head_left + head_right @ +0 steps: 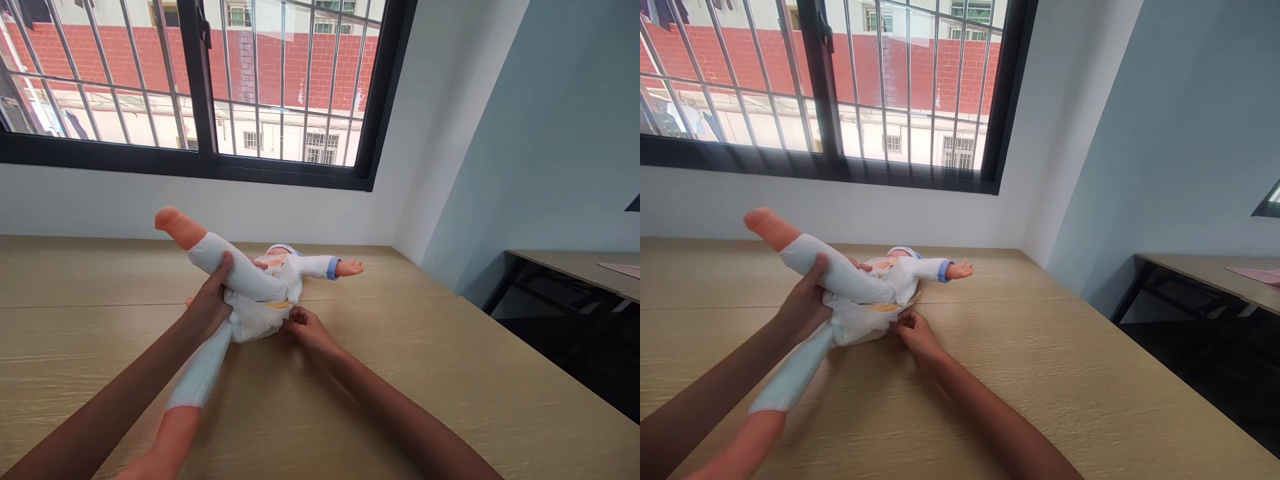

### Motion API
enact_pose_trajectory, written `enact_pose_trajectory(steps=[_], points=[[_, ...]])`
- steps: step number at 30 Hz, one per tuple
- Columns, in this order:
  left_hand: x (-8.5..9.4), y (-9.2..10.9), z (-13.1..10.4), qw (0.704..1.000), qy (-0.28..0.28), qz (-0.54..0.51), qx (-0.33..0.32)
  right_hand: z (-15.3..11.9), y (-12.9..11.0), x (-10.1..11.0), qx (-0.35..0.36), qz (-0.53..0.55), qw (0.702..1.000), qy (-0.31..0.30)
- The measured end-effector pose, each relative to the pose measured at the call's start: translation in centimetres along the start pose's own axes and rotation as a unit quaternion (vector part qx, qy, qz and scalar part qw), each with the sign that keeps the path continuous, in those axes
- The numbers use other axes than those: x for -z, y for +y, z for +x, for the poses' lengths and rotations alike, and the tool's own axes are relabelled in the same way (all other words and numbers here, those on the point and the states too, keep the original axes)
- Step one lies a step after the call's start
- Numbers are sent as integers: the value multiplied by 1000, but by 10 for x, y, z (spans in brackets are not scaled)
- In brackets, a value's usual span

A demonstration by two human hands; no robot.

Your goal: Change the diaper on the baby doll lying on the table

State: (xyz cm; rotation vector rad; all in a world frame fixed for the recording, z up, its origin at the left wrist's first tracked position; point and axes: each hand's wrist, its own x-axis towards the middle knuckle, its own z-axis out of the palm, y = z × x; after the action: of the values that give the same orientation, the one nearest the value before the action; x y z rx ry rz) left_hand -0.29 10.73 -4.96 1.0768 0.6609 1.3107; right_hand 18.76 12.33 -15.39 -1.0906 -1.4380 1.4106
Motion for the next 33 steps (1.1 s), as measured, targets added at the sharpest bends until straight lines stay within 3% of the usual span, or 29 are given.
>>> enact_pose_trajectory(steps=[8, 14, 19, 25, 29, 33], points=[[7, 9, 7, 999, 28, 18, -9, 9, -16, 39, 153, -172, 970, 74], [10, 11, 8, 999, 30, 24, -9, 2, -23, 41, 147, -226, 963, 11], [13, 6, 10, 999, 4, 40, -11, -5, -34, 48, 160, -263, 951, 7], [18, -3, 8, 987, -90, 127, -36, -13, -28, 31, 146, -321, 926, -135], [26, -2, 11, 965, -180, 187, -43, -19, -33, 33, 137, -357, 892, -240], [39, 6, 14, 924, -289, 250, -24, -31, -48, 32, 117, -386, 874, -272]])
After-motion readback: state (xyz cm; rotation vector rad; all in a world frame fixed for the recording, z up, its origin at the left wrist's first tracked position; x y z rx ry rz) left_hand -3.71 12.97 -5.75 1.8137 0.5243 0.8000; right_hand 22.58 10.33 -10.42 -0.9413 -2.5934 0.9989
